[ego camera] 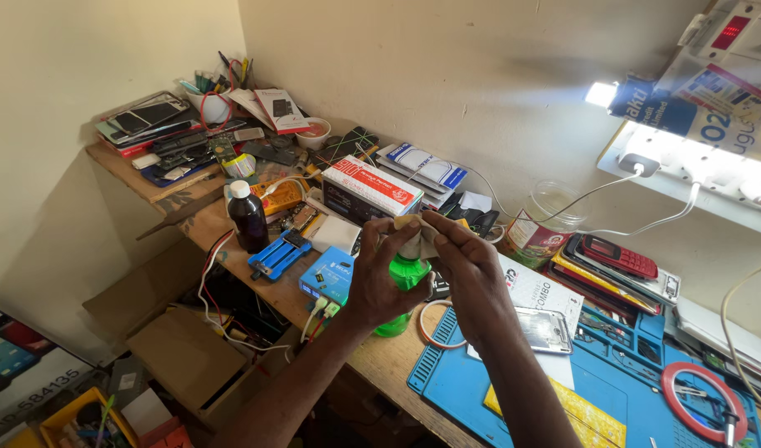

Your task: The person wipes a yellow battery pack with a white cloth, then uses a metal tool to scrape or clean the surface. The person repeats the wiping and scraping actions on the same battery pack.

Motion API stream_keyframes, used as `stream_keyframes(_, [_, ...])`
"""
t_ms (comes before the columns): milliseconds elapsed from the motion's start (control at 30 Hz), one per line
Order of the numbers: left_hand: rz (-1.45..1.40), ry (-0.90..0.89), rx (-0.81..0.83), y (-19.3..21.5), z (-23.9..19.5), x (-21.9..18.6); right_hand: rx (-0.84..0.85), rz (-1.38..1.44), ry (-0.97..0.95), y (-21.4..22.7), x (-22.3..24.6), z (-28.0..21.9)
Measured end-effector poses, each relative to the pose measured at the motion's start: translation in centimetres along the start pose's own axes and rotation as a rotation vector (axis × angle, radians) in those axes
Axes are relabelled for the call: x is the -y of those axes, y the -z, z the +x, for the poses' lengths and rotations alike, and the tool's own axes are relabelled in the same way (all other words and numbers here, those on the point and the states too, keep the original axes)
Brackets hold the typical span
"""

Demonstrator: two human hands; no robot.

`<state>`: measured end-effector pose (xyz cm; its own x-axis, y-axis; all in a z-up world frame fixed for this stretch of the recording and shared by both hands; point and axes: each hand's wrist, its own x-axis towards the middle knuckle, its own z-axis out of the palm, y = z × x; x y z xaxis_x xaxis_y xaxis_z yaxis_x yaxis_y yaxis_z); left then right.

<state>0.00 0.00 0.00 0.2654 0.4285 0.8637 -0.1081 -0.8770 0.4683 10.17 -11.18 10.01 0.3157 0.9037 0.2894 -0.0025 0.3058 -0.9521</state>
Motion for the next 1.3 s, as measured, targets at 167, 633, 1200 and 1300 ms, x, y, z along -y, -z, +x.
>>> stream_keyframes(167, [0.098, -0.118, -0.057, 0.4, 0.2, -0.7, 0.0, 0.032, -0.048, -0.1, 1.1, 0.3])
stream_keyframes(633, [0.081, -0.331, -0.088, 1.8, -1.8, -5.7, -0.174, 0.424, 0.014, 8.6, -4.0, -2.5])
stream_keyframes(1200, [0.027, -0.444, 0.877, -15.9, -5.5, -8.4, -0.506, -1.186, -0.396, 18.2, -4.3, -22.0])
stream_keyframes(1300, [-0.031, -0.407, 0.833, -15.6, -5.5, -8.0, -0.244, -1.43, 0.146, 18.2, -4.7, -21.9])
